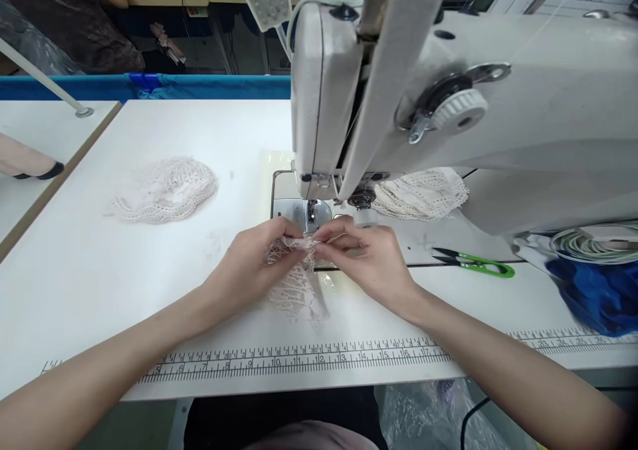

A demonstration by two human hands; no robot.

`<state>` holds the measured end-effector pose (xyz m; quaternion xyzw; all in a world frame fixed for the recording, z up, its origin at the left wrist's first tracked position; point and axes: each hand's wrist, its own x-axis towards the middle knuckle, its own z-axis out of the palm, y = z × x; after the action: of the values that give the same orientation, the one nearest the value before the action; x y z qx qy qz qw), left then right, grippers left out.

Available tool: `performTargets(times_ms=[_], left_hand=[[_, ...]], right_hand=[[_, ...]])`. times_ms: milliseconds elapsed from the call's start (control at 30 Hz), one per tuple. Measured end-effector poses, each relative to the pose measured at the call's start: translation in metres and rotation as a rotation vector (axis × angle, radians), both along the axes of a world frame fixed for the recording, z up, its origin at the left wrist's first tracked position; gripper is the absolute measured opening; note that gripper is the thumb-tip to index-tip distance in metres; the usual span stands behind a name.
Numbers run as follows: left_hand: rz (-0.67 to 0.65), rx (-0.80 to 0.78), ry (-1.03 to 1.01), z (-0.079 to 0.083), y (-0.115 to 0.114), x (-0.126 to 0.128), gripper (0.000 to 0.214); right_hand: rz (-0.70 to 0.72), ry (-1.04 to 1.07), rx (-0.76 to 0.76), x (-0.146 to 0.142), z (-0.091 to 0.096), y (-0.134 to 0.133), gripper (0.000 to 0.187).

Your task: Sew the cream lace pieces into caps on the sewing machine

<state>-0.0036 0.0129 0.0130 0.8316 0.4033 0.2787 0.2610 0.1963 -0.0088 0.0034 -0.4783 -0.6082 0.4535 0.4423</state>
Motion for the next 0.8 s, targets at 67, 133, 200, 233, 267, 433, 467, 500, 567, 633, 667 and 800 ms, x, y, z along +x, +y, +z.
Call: performTargets(times_ms=[67, 133, 200, 233, 267, 433, 467, 500, 567, 633, 667, 800], left_hand=[[0.015, 0.160, 0.038, -0.0019, -0.0012, -0.0010, 0.005], [0.002, 0.312, 0.067, -0.0044, -0.0018, -0.0019, 0.006], [-0.018, 0.405, 0.078, -0.0064, -0.0018, -0.0025, 0.007], [-0.022, 0.430, 0.077, -0.0070, -0.0016, -0.0026, 0.007], [-0.022, 0.444, 0.076, -0.0073, -0.0015, -0.0027, 0.007], [-0.006, 0.428, 0.077, -0.0056, -0.0015, -0.0023, 0.009], [-0.007, 0.424, 0.074, -0.0052, -0.0016, -0.0020, 0.009], [-0.010, 0.421, 0.072, -0.0049, -0.0017, -0.0018, 0.009], [-0.015, 0.420, 0.067, -0.0045, -0.0021, -0.0014, 0.009], [-0.016, 0.417, 0.065, -0.0045, -0.0025, -0.0013, 0.009], [-0.015, 0.414, 0.066, -0.0046, -0.0027, -0.0013, 0.009], [-0.014, 0.432, 0.078, -0.0046, -0.0024, -0.0014, 0.010]], right_hand=[[0.006, -0.091, 0.130, -0.0007, 0.0019, -0.0016, 0.009], [0.019, -0.155, 0.218, -0.0010, 0.0039, -0.0030, 0.013], [0.019, -0.208, 0.274, -0.0008, 0.0054, -0.0040, 0.016], [0.019, -0.230, 0.291, -0.0006, 0.0058, -0.0043, 0.017], [0.018, -0.246, 0.307, -0.0004, 0.0060, -0.0045, 0.018], [0.040, -0.254, 0.372, 0.0002, 0.0055, -0.0040, 0.017], [0.047, -0.258, 0.385, 0.0003, 0.0054, -0.0038, 0.016], [0.051, -0.266, 0.395, 0.0004, 0.0053, -0.0037, 0.016], [0.056, -0.282, 0.416, 0.0007, 0.0054, -0.0036, 0.017], [0.066, -0.296, 0.442, 0.0011, 0.0057, -0.0035, 0.018], [0.074, -0.297, 0.458, 0.0013, 0.0058, -0.0034, 0.018], [0.101, -0.300, 0.526, 0.0013, 0.0048, -0.0032, 0.022]])
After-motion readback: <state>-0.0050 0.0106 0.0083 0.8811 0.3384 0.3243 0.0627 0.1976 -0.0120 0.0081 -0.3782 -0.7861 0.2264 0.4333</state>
